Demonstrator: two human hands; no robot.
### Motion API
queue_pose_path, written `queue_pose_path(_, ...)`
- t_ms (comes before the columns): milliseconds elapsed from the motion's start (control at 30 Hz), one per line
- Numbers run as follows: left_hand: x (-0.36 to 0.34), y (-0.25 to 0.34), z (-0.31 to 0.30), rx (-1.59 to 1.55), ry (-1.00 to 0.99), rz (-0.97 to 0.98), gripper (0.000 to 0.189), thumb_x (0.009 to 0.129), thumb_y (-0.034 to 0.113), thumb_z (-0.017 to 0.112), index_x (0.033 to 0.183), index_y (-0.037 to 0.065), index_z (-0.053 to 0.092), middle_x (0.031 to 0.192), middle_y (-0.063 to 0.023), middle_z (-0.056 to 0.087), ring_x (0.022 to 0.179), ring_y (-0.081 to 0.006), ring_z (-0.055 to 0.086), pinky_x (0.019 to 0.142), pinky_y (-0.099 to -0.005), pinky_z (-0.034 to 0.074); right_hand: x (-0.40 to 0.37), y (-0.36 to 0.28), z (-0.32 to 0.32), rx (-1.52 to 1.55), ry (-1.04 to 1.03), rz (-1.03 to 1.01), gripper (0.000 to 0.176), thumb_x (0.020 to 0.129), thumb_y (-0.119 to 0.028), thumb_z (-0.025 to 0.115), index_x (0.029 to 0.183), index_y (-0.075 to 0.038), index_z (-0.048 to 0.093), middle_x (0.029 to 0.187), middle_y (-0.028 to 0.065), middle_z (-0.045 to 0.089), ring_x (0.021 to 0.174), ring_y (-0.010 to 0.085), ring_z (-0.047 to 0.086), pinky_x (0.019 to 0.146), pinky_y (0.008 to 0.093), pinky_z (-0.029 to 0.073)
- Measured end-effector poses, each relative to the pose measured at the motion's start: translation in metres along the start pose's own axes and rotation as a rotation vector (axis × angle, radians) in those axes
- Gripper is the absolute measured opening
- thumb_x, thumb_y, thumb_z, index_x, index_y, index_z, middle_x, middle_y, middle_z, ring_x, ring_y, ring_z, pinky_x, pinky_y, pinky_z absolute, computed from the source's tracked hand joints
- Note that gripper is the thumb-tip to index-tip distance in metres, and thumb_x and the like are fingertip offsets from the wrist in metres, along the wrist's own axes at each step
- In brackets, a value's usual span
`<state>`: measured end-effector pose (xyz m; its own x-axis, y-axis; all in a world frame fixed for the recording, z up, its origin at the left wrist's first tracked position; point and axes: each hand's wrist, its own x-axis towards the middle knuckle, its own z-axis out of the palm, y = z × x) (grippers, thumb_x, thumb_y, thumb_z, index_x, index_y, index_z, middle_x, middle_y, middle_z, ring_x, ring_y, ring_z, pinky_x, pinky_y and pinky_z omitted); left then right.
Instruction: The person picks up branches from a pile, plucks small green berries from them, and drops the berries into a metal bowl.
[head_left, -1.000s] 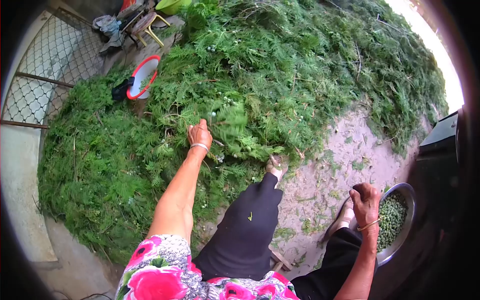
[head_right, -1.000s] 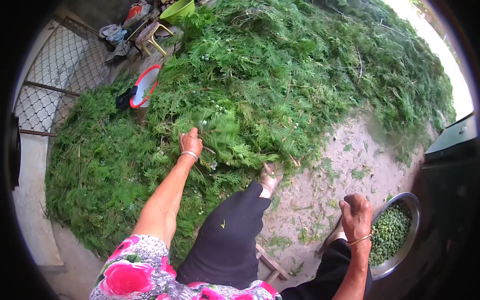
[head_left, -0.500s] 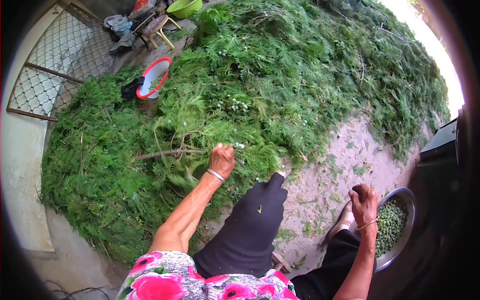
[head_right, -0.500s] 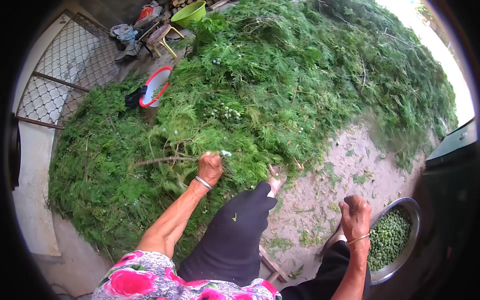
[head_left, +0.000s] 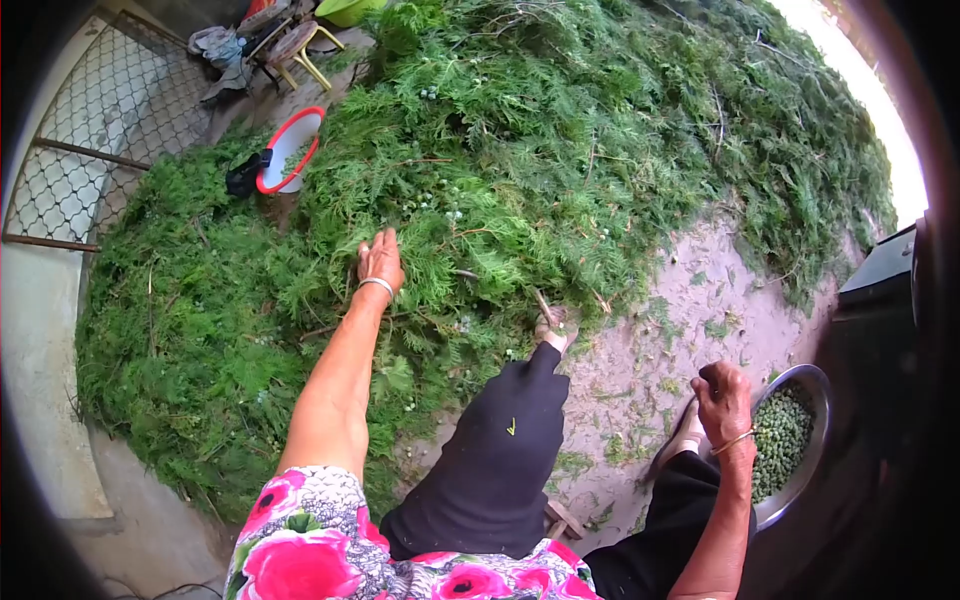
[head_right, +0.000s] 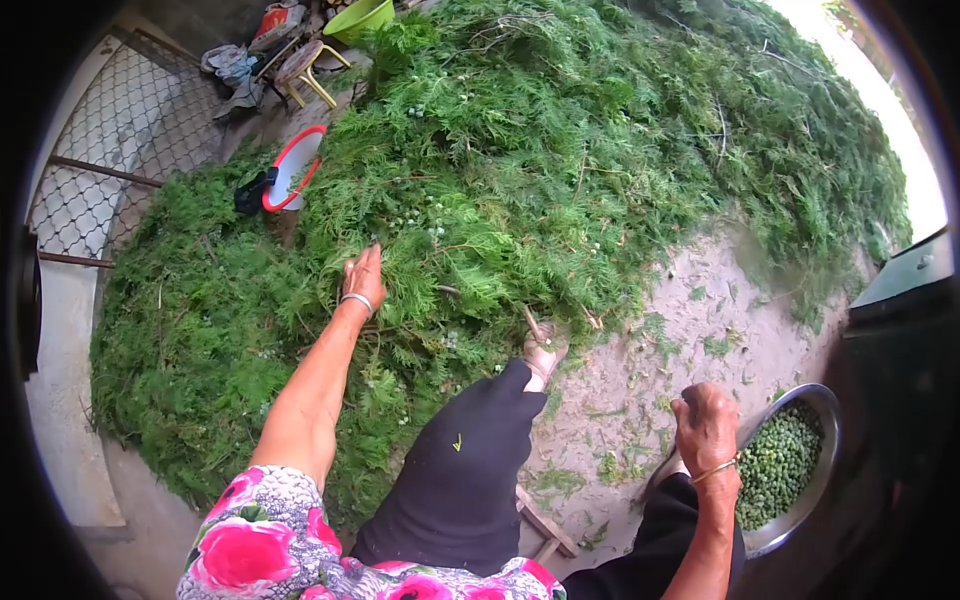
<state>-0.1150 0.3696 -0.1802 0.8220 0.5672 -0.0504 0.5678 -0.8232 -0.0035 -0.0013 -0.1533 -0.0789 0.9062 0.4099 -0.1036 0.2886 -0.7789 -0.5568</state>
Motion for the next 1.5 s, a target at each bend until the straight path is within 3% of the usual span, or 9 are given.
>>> queue_pose_path(167,-0.016,-0.002,0.009,-0.070,0.092,-0.138,0.007,0.070,0.010,0.064,0.074,0.005,0.066,0.068,-0.0210,0.061,0.069,-0.0385,0.061,0.064,-0.0423,0.049,0.001,-0.007,-0.005,-0.015,-0.042,0.076,0.013,0.072,-0.005,0.066,0.080,0.003,0.060,0.073,0.0205,0.061,0.070,0.0379,0.060,0.063,0.0419,0.046)
queue_pose_path(400,-0.045,0.042,-0.077,-1.119,0.002,-0.173,0.012,0.082,0.005,0.059,0.070,0.002,0.062,0.061,-0.0049,0.061,0.054,-0.0136,0.056,0.050,-0.0268,0.043,0.000,-0.006,-0.008,0.025,0.004,0.049,0.014,0.073,-0.008,0.066,0.080,0.003,0.062,0.073,0.0207,0.061,0.070,0.0370,0.060,0.063,0.0410,0.046)
queue_pose_path(633,-0.088,0.142,-0.149,-1.721,-0.488,-0.140,0.010,0.082,0.006,0.062,0.087,-0.001,0.059,0.072,-0.0089,0.062,0.061,-0.0197,0.060,0.054,-0.0304,0.048,-0.005,-0.006,-0.016,0.361,0.021,0.057,0.016,0.074,-0.010,0.066,0.084,0.003,0.064,0.072,0.0181,0.064,0.065,0.0266,0.062,0.062,0.0341,0.048)
queue_pose_path(767,-0.102,0.185,-0.161,-1.653,-0.544,0.141,0.015,0.079,0.001,0.063,0.093,0.002,0.058,0.076,-0.0069,0.061,0.063,-0.0207,0.061,0.055,-0.0319,0.051,-0.009,-0.014,-0.039,0.823,0.058,0.052,0.013,0.076,-0.005,0.066,0.087,0.003,0.066,0.074,0.0084,0.067,0.067,0.0106,0.061,0.063,0.0240,0.049)
queue_pose_path(833,-0.101,0.198,-0.150,-0.751,-0.113,0.889,0.018,0.077,-0.001,0.064,0.094,0.002,0.058,0.076,-0.0063,0.061,0.063,-0.0210,0.061,0.057,-0.0334,0.052,-0.014,-0.014,-0.053,1.056,0.135,0.016,0.012,0.078,-0.004,0.066,0.088,0.002,0.067,0.076,0.0053,0.067,0.069,0.0080,0.061,0.065,0.0220,0.049)
queue_pose_path(867,-0.104,0.209,-0.147,-0.754,-0.127,0.913,0.018,0.077,-0.001,0.064,0.094,0.002,0.058,0.076,-0.0063,0.061,0.063,-0.0210,0.061,0.057,-0.0334,0.052,-0.017,-0.013,-0.057,1.118,0.196,-0.001,0.012,0.078,-0.004,0.066,0.088,0.002,0.067,0.077,0.0040,0.067,0.071,0.0073,0.061,0.066,0.0215,0.050)
queue_pose_path(967,-0.133,0.270,-0.173,-1.636,-0.927,0.251,0.011,0.076,-0.002,0.065,0.086,0.001,0.062,0.076,-0.0081,0.062,0.063,-0.0185,0.061,0.057,-0.0339,0.052,-0.027,-0.016,-0.070,1.171,0.326,-0.009,0.021,0.074,0.000,0.070,0.095,0.002,0.065,0.080,0.0033,0.066,0.073,0.0071,0.061,0.067,0.0207,0.050)
queue_pose_path(1267,-0.150,0.331,-0.171,-1.151,-1.013,0.548,0.008,0.078,0.004,0.059,0.071,0.001,0.062,0.063,-0.0004,0.058,0.059,-0.0088,0.053,0.053,-0.0236,0.041,-0.035,-0.010,-0.051,0.577,0.442,-0.219,0.018,0.070,-0.009,0.066,0.082,0.000,0.057,0.070,0.0148,0.060,0.065,0.0299,0.061,0.059,0.0370,0.049)
queue_pose_path(1500,-0.144,0.330,-0.159,-1.194,-1.018,0.386,0.019,0.072,0.001,0.064,0.091,-0.001,0.059,0.068,-0.0054,0.060,0.056,-0.0150,0.057,0.052,-0.0278,0.047,-0.040,-0.013,-0.045,0.665,0.408,-0.246,0.026,0.070,-0.012,0.068,0.089,0.000,0.055,0.070,0.0163,0.061,0.068,0.0320,0.062,0.061,0.0388,0.049)
